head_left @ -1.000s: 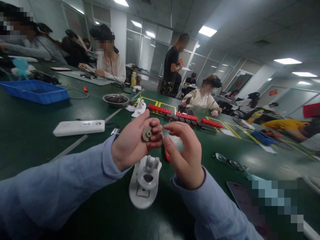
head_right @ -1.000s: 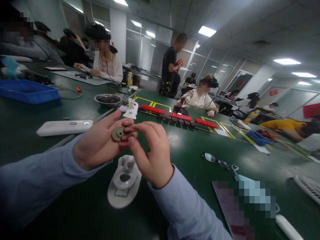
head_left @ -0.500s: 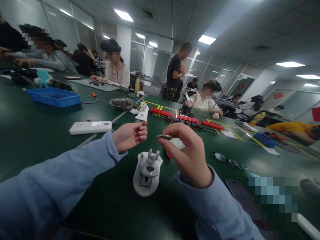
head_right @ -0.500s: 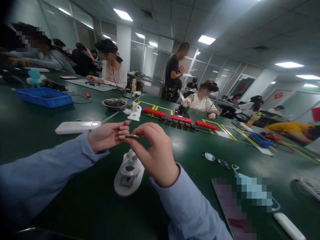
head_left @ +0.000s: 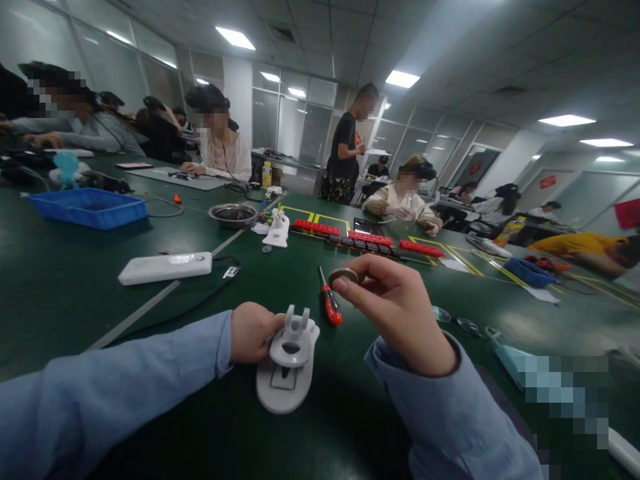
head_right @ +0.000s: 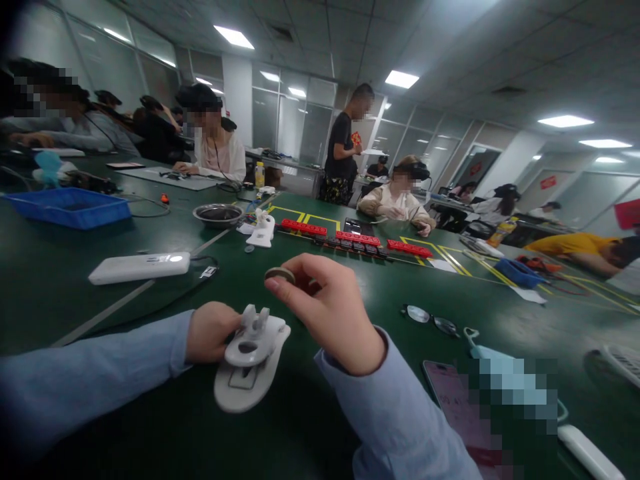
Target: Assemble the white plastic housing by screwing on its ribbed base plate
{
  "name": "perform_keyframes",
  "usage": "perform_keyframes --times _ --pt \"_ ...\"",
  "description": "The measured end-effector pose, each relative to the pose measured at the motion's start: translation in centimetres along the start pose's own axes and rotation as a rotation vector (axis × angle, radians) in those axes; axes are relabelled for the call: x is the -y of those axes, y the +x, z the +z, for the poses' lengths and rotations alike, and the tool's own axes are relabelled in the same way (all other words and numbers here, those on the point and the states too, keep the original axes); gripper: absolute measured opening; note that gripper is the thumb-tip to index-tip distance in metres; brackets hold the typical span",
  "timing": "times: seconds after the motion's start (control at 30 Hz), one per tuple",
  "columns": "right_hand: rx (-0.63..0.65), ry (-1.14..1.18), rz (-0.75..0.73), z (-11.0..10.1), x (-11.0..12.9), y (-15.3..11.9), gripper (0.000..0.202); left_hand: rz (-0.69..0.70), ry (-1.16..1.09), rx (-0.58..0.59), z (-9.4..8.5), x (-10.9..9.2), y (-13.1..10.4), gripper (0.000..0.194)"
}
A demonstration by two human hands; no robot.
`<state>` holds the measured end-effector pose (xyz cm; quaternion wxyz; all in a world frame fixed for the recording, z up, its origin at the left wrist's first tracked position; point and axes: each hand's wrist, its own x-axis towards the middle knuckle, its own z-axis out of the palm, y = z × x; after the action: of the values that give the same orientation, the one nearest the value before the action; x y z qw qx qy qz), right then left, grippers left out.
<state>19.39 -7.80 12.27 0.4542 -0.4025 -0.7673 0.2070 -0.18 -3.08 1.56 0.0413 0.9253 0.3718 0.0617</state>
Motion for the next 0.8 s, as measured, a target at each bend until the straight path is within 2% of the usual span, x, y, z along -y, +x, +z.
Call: perform_keyframes --times 0.07,0.13,0.2,0.3,0.43,0.53,0.6,0.8 --pt "0.063 -0.005 0.07 -0.6 -0.3 0.2 0.016 -0.036 0.033 0.026 -0.9 -0.1 1.5 0.041" --pt "0.135 -0.024 0.145 -0.7 -1.1 0.6 0.018 -0.152 0.009 0.063 -2.0 0.3 3.2 0.049" --pt "0.21 -0.05 0.217 -0.2 -2.3 1.1 0.019 -0.267 -0.057 0.113 -3.0 1.0 4.6 0.055" --pt "0.269 -0.171 0.268 1.3 -4.6 1.9 0.016 -0.317 -0.219 0.179 -3.6 2.3 6.1 0.057" --pt "0.281 -0.369 0.18 3.2 -7.3 2.3 0.014 -0.308 -0.5 0.241 -3.2 3.9 6.6 0.05" --pt "0.266 -0.424 0.092 3.9 -8.4 2.3 0.012 -0.211 -0.639 0.283 -2.7 4.4 6.3 0.039" --pt "0.234 -0.452 0.037 4.2 -8.7 2.2 0.009 -0.184 -0.638 0.264 -2.5 4.4 6.1 0.038" --pt "0.126 -0.614 -0.03 5.1 -8.9 1.5 0.006 -0.24 -0.449 0.185 -2.5 3.6 5.8 0.035"
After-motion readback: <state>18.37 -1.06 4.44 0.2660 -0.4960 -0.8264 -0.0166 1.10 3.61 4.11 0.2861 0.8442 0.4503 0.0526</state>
